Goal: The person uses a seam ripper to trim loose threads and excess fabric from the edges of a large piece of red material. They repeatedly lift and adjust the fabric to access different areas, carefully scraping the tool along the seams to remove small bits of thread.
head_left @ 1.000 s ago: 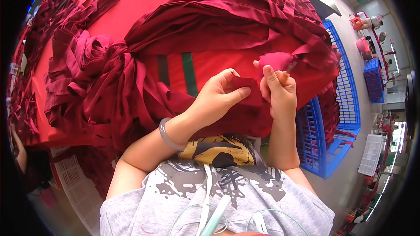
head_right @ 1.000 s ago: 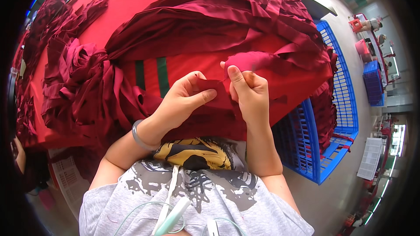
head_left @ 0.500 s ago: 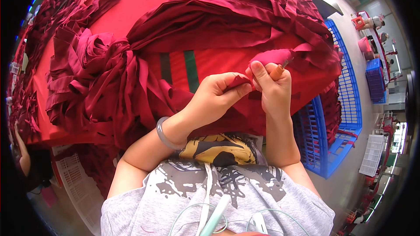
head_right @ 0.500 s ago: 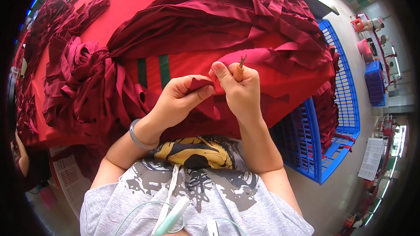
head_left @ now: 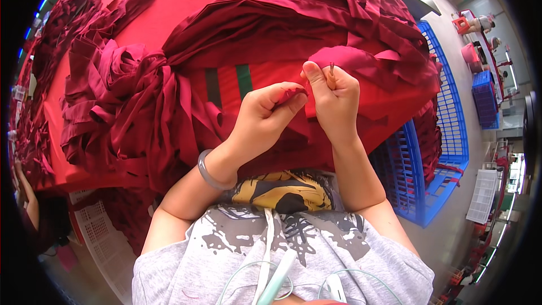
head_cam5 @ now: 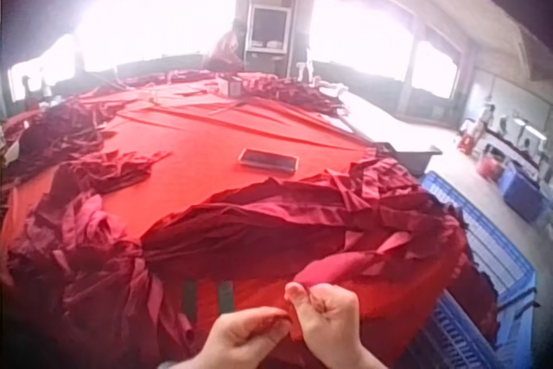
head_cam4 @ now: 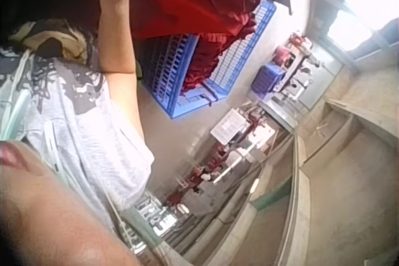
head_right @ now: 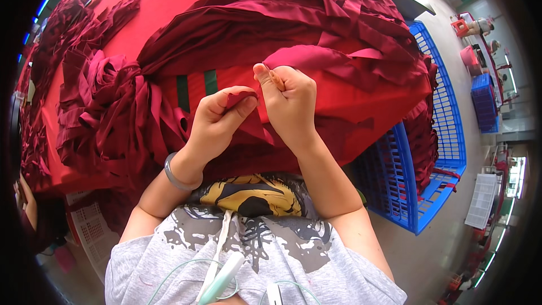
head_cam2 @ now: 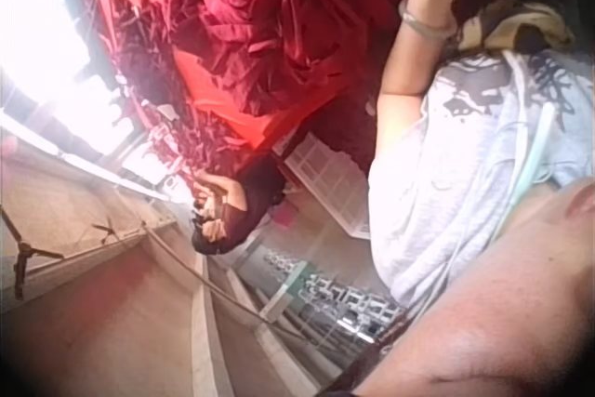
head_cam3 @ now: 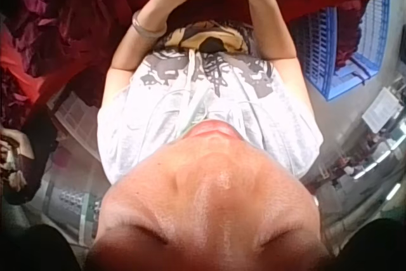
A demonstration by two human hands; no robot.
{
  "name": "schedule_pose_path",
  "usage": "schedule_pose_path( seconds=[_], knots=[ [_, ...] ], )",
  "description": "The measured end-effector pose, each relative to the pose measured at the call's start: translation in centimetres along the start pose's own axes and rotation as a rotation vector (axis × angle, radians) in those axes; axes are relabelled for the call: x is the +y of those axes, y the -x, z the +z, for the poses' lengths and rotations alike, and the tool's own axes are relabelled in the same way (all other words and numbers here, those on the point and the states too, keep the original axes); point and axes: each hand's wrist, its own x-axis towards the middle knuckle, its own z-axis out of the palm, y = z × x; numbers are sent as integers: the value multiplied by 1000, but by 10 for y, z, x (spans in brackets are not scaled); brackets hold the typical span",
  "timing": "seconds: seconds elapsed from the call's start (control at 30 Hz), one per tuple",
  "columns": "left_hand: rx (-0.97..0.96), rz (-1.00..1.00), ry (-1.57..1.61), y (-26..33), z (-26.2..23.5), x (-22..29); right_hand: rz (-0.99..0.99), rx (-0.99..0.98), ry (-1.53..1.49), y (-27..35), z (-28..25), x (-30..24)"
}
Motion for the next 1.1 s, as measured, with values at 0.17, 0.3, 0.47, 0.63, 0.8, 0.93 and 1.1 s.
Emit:
schedule_pose_path(
  seconds=[0.17, 0.3, 0.47, 0.63, 0.8, 0.93, 1.1],
  knots=[
    [14, -157, 148, 8, -3, 9, 296, -262, -269, -9, -17, -16],
    [0, -196, 232, 13, -24, 16, 380, -351, -234, 14, -44, -24],
    [41, -214, 201, 17, -27, 25, 62, -224, 292, 51, -33, -47],
    [-6, -154, 187, 19, -34, 26, -95, -221, 380, 65, -27, -41],
    [-19, -133, 146, 19, -33, 26, -110, -261, 382, 67, -22, -39],
    [-36, -148, 107, 20, -33, 28, -145, -242, 395, 66, -19, -41],
    [-62, -164, 133, 21, -31, 27, -201, -226, 389, 65, -16, -42]
  ],
)
